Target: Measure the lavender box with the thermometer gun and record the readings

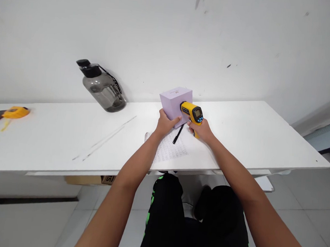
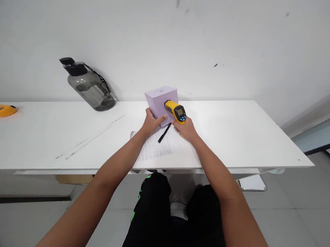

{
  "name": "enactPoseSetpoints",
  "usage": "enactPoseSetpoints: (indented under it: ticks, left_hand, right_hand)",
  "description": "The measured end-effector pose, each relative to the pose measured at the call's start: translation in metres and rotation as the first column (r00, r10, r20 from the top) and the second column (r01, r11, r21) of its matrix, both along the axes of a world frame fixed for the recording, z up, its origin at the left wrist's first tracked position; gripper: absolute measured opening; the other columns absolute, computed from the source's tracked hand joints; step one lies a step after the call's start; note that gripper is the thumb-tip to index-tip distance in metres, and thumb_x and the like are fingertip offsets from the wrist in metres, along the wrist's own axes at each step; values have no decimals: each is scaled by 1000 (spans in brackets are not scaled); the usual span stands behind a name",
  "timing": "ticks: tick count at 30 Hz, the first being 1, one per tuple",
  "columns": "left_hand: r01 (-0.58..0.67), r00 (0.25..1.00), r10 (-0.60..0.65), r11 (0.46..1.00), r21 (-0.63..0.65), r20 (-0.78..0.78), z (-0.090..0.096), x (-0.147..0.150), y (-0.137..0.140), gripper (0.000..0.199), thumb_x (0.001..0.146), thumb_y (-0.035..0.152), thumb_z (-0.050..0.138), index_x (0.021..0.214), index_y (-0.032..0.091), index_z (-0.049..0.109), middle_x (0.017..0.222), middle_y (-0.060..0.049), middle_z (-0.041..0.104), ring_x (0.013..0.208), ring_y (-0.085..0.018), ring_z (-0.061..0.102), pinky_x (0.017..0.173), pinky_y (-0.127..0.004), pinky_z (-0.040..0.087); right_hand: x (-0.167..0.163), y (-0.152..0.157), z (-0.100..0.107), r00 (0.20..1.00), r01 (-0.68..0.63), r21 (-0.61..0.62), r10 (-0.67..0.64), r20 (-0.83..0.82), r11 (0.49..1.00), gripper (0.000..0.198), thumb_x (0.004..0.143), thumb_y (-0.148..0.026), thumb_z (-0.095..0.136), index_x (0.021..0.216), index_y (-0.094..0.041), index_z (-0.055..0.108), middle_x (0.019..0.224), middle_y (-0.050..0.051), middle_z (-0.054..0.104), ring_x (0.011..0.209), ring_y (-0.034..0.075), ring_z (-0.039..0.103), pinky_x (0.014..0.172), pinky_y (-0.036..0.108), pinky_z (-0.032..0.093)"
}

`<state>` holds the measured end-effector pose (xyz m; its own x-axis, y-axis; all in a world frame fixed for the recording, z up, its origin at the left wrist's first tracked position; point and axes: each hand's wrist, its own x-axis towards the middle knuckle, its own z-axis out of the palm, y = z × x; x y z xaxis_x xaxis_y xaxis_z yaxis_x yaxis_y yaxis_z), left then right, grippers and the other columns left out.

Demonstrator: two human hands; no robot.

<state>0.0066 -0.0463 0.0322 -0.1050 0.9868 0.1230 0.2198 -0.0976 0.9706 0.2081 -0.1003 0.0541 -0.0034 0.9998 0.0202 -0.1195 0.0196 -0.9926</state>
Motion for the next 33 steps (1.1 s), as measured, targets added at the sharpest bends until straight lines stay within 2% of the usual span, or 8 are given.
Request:
enactPoseSetpoints:
  ticks: [22,33]
  left_hand:
    - [20,1000,-20,1000,13,8,-4,-1,2,83,72,51,101,127,29,43,151,-17,68,150,-36,67,124,-51,56]
    - [35,999,-35,999,17,22,-6,-3,3,85,72,54,100,131,28,44,154,-18,67,149,-37,68,124,-52,56]
  right_hand:
    - [1,1,0,1000,13,-1,-13,10,1000,55,57,-46,105,88,-23,66,66,-5,64,60,14,59,58,31,52]
    - [1,2,-5,998,19,25,-20,54,1000,59,57,-54,105,91,-23,67,69,-4,64,62,14,57,62,33,51]
